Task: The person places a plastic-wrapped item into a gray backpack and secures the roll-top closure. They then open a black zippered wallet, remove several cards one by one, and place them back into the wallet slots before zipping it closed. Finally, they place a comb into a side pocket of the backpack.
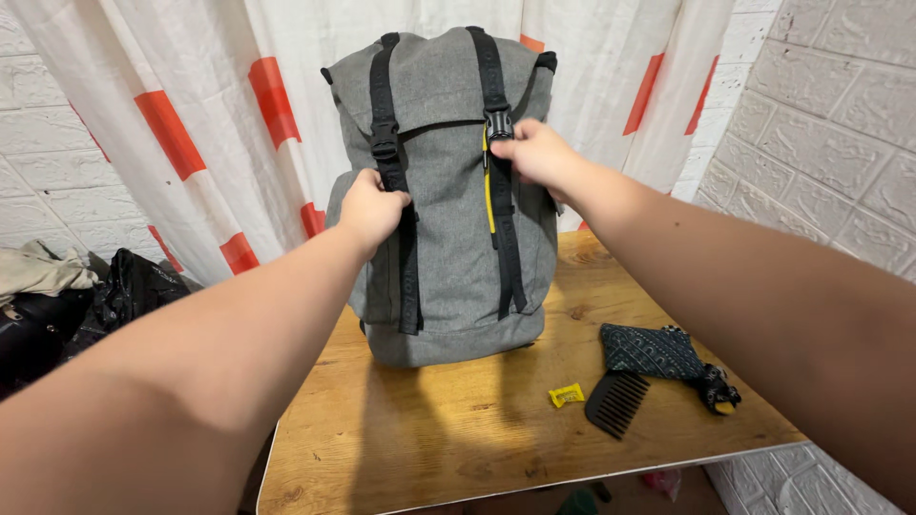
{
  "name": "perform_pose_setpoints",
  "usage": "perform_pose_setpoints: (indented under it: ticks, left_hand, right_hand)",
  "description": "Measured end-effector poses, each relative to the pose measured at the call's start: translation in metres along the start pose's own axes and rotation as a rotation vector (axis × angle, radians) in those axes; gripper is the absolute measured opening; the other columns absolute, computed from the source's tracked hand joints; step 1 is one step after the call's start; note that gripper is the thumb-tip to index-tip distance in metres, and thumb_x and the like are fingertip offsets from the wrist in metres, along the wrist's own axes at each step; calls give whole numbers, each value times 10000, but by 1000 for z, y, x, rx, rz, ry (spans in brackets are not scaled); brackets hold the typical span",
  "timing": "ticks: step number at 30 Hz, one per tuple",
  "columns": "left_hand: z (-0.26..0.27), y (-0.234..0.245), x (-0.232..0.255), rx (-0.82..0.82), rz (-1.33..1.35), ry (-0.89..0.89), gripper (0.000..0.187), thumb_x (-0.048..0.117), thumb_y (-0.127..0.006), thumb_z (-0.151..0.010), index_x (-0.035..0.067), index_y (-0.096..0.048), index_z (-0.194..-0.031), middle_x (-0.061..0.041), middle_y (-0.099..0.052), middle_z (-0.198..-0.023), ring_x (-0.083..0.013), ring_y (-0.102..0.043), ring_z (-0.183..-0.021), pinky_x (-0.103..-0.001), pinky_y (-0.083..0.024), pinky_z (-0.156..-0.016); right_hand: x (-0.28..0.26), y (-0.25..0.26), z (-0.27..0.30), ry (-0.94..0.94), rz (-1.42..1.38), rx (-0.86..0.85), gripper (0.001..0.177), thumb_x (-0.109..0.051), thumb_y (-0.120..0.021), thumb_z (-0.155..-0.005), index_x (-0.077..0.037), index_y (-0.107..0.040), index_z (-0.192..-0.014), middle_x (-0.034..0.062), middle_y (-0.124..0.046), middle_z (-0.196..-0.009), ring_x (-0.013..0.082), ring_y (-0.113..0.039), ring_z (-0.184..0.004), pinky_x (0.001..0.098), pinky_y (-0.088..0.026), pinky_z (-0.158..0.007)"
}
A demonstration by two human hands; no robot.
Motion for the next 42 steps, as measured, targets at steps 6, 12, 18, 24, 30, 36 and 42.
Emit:
perform_pose_setpoints:
  ticks: [6,12,18,24,30,36,42]
  left_hand:
    - [23,-5,8,371,2,-129,321,165,-706,-823,35,-570,-1083,-123,-647,-972,-286,-655,-907,-406,-526,-831]
    - [54,-30,41,-156,841,222,707,658,-482,-926,25,-522,-1238,-193,-648,-1158,-327,-622,-1078,-495,-526,-893]
    - [105,-48,69,-462,1187,433,1120,891,-236,-792,94,-351,-1572,-198,-499,-1551,-382,-430,-1447,-551,-319,-1164]
    - [133,-81,93,-511,1375,501,1172,927,-197,-776,86,-346,-1579,-186,-456,-1598,-402,-356,-1497,-576,-232,-1202]
    - [132,-130,116,-530,1367,523,1180,936,-186,-764,101,-372,-1577,-161,-455,-1605,-372,-336,-1512,-566,-194,-1218]
    - [122,-174,122,-561,1356,570,1167,934,-199,-772,103,-393,-1568,-144,-448,-1609,-370,-308,-1523,-579,-158,-1227]
    - [114,-199,114,-567,1349,598,1183,941,-176,-763,98,-409,-1559,-142,-467,-1596,-366,-327,-1515,-580,-160,-1222]
  right_hand:
    - [38,16,31,-137,-154,-19,303,-396,-667,-911,-143,-611,-1068,18,-699,-1045,150,-632,-927,340,-524,-751]
    - [84,41,90,-306,-534,-97,541,-621,-454,-954,-147,-571,-1187,70,-673,-1224,204,-606,-1060,402,-502,-891]
    - [144,101,140,-381,-458,34,663,-698,-373,-972,-113,-569,-1216,92,-674,-1228,234,-592,-1036,463,-476,-943]
    - [196,167,165,-513,-422,206,644,-665,-394,-984,-108,-559,-1262,134,-628,-1320,312,-537,-1223,511,-414,-1058]
    - [236,203,177,-522,-168,208,729,-658,-433,-951,-105,-532,-1416,128,-559,-1438,334,-432,-1384,533,-358,-1127]
    - [289,235,176,-485,52,278,769,-581,-590,-907,-40,-536,-1451,168,-602,-1400,304,-539,-1322,452,-406,-1106]
    - [338,249,177,-541,338,333,898,-453,-779,-794,-4,-465,-1506,251,-626,-1384,348,-644,-1239,440,-495,-1037]
Point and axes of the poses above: each hand's wrist, its own z-axis away from the middle knuckle, its own y-axis out of the back of the hand, x = y × z, the point moved 1 cm from there along -z, towards the middle knuckle
